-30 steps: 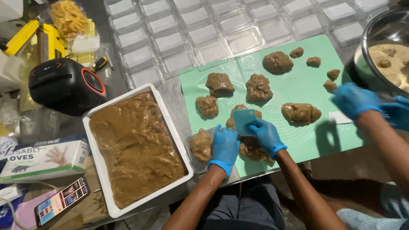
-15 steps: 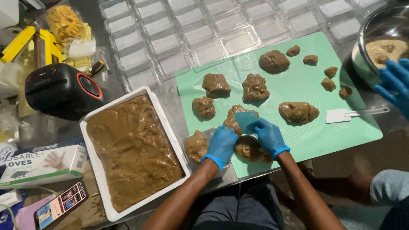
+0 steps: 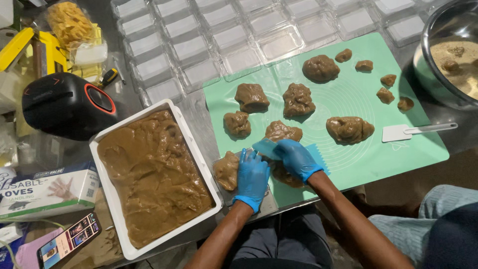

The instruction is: The person, using a blue plastic scraper, scoops portions of brown dough from a white tray onto a digital scale. They verify the weight, then move the dough portions onto a green silicone mat, using the scraper and their gloved hands to shape and roll them into small logs.

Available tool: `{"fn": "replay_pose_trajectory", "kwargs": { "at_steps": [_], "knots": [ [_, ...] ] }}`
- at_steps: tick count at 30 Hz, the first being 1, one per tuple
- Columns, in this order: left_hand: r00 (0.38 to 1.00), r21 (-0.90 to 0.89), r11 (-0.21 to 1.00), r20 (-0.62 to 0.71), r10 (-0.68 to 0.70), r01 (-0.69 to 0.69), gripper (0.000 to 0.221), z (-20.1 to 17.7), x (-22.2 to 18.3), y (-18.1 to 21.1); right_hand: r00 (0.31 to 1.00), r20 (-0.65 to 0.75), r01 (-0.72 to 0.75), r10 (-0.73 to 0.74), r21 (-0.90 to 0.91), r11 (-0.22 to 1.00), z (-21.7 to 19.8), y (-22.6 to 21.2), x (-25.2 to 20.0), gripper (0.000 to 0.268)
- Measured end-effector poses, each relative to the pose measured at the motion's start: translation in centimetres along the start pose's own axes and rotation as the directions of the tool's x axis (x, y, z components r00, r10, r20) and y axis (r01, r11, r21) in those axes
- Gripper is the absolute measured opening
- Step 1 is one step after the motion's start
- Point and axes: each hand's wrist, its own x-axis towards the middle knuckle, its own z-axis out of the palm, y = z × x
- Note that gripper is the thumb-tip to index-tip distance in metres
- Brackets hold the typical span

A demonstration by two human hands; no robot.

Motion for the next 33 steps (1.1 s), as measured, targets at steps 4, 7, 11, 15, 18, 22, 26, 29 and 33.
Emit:
{"fn": "replay_pose_trajectory", "kwargs": {
  "at_steps": [4, 7, 11, 15, 18, 22, 26, 29, 33],
  "knots": [
    [1.000, 0.067, 0.998, 0.008, -0.014, 0.013, 0.005, 0.9, -0.2, -0.1, 0.995, -0.044, 0.083, -0.086, -0.051, 0.995, 1.2, -0.2, 0.0, 0.011],
    [0.999, -0.002, 0.999, -0.006, -0.041, 0.041, 0.009, 1.9, -0.4, -0.2, 0.981, -0.119, 0.136, -0.152, -0.131, 0.982, 3.4, -0.7, -0.4, 0.014],
    [0.998, -0.022, 0.998, -0.013, -0.053, 0.053, 0.003, 1.9, -0.7, -0.2, 0.969, -0.204, 0.104, -0.142, -0.186, 0.977, 5.4, -0.5, 0.1, 0.011],
    [0.905, -0.377, 0.823, 0.171, -0.389, 0.425, 0.009, 0.7, -0.2, -0.7, 0.980, -0.200, -0.002, -0.023, -0.126, 0.992, 5.0, -0.2, 0.4, 0.008],
    [0.816, -0.644, 0.528, 0.291, -0.500, 0.554, 0.018, -1.1, -0.3, -1.5, 0.981, -0.177, -0.088, 0.081, -0.034, 0.996, 4.4, -0.5, 0.6, 0.017],
    [0.800, -0.877, 0.141, 0.340, -0.494, 0.460, 0.024, -5.6, -0.2, -1.6, 0.934, -0.096, -0.317, 0.343, 0.214, 0.924, 2.6, -1.5, 0.9, 0.023],
    [0.777, -0.818, 0.272, 0.298, -0.555, 0.508, 0.020, -9.8, -0.6, -2.0, 0.892, -0.175, -0.324, 0.416, 0.395, 0.860, -0.9, -3.1, -0.9, 0.032],
    [0.748, -0.537, 0.560, 0.229, -0.623, 0.631, 0.014, -9.4, -2.1, -3.2, 0.886, -0.246, -0.198, 0.392, 0.564, 0.802, -2.2, -4.3, -2.7, 0.035],
    [0.919, -0.076, 0.917, 0.079, -0.387, 0.392, 0.012, -7.8, -4.1, -4.9, 0.891, -0.239, -0.233, 0.386, 0.489, 0.841, -2.7, -4.5, -4.9, 0.032]
  ]
}}
